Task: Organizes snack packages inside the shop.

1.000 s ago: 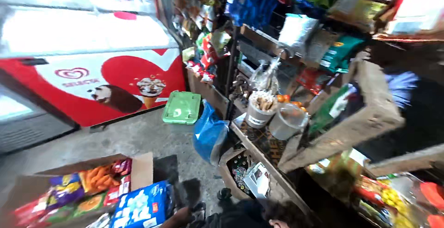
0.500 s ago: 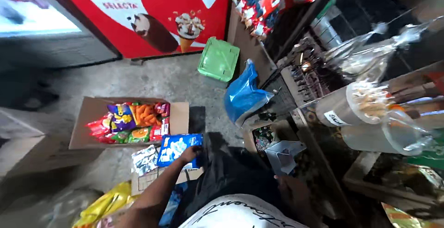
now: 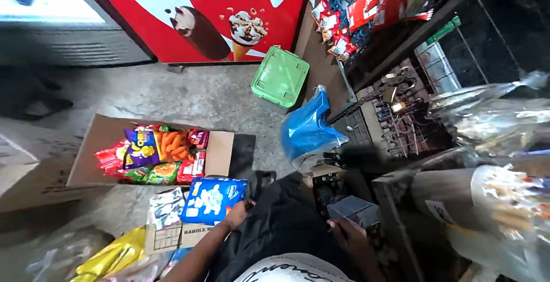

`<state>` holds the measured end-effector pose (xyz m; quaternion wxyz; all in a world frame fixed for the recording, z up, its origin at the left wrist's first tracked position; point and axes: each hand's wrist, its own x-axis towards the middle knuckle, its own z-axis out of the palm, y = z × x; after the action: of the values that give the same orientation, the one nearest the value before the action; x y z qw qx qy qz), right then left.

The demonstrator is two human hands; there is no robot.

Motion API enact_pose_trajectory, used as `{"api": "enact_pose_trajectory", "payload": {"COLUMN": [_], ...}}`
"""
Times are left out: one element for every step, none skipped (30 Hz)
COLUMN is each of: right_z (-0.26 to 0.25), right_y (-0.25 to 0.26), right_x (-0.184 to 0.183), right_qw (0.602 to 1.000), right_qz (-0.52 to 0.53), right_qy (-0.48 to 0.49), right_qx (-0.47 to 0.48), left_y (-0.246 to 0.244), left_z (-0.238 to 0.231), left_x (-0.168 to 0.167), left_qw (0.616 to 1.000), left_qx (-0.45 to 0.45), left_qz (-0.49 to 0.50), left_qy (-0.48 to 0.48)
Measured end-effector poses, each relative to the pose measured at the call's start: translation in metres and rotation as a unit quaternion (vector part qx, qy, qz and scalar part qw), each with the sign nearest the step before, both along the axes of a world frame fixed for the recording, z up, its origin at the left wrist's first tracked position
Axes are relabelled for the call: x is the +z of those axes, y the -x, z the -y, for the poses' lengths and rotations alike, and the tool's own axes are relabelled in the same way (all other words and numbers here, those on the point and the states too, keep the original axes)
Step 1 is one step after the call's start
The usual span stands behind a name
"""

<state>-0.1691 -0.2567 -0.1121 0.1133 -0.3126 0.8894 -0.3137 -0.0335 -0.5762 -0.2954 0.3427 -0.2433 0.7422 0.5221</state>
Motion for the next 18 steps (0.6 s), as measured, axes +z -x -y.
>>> {"api": "enact_pose_trajectory", "payload": {"right_z": [0.009,0.019,0.029,0.04,0.054,0.07,0.09,0.114,0.139,0.164,0.189,0.212,0.235,0.255,0.272,0.287,0.298,0.309], "right_y": [0.009,0.02,0.034,0.05,0.066,0.083,0.103,0.125,0.148,0.169,0.188,0.206,0.224,0.24,0.252,0.262,0.273,0.284], "right_x": [0.0,-0.003,-0.006,-0.007,-0.006,-0.005,-0.005,-0.006,-0.01,-0.015,-0.019,-0.024,-0.028,-0.032,-0.036,-0.039,-0.041,-0.043], "right_qw": [1.0,0.998,0.996,0.994,0.991,0.988,0.983,0.977,0.972,0.966,0.959,0.954,0.952,0.948,0.946,0.944,0.941,0.936], "right_qz": [0.029,0.051,0.071,0.093,0.112,0.128,0.144,0.166,0.183,0.202,0.227,0.246,0.265,0.287,0.303,0.318,0.333,0.347], "right_qy": [0.008,0.019,0.03,0.032,0.029,0.025,0.024,0.02,0.02,0.019,0.015,0.012,0.01,0.005,0.002,0.002,-0.002,-0.013], "right_qx": [-0.005,-0.016,-0.032,-0.049,-0.067,-0.087,-0.108,-0.131,-0.148,-0.161,-0.172,-0.169,-0.155,-0.137,-0.114,-0.09,-0.067,-0.049], "left_y": [0.013,0.026,0.039,0.052,0.063,0.073,0.085,0.097,0.108,0.118,0.126,0.135,0.147,0.158,0.169,0.179,0.189,0.199], "left_z": [0.01,0.023,0.038,0.054,0.071,0.089,0.109,0.13,0.152,0.173,0.194,0.213,0.231,0.247,0.26,0.274,0.287,0.299], "left_x": [0.001,0.0,-0.001,-0.002,-0.002,-0.002,-0.002,-0.004,-0.007,-0.008,-0.005,-0.003,0.0,0.003,0.009,0.015,0.021,0.026], "left_qw": [1.0,1.0,0.999,0.999,0.998,0.998,0.996,0.993,0.989,0.985,0.981,0.978,0.974,0.967,0.961,0.954,0.95,0.946], "left_qx": [0.014,0.024,0.031,0.037,0.042,0.053,0.075,0.104,0.133,0.159,0.181,0.201,0.224,0.249,0.272,0.292,0.306,0.318], "left_qz": [0.007,0.016,0.023,0.024,0.023,0.023,0.024,0.024,0.023,0.026,0.029,0.024,0.012,0.0,-0.005,-0.005,-0.009,-0.015], "left_qy": [-0.002,-0.008,-0.017,-0.024,-0.033,-0.04,-0.051,-0.058,-0.065,-0.066,-0.06,-0.051,-0.046,-0.048,-0.055,-0.063,-0.066,-0.065]}}
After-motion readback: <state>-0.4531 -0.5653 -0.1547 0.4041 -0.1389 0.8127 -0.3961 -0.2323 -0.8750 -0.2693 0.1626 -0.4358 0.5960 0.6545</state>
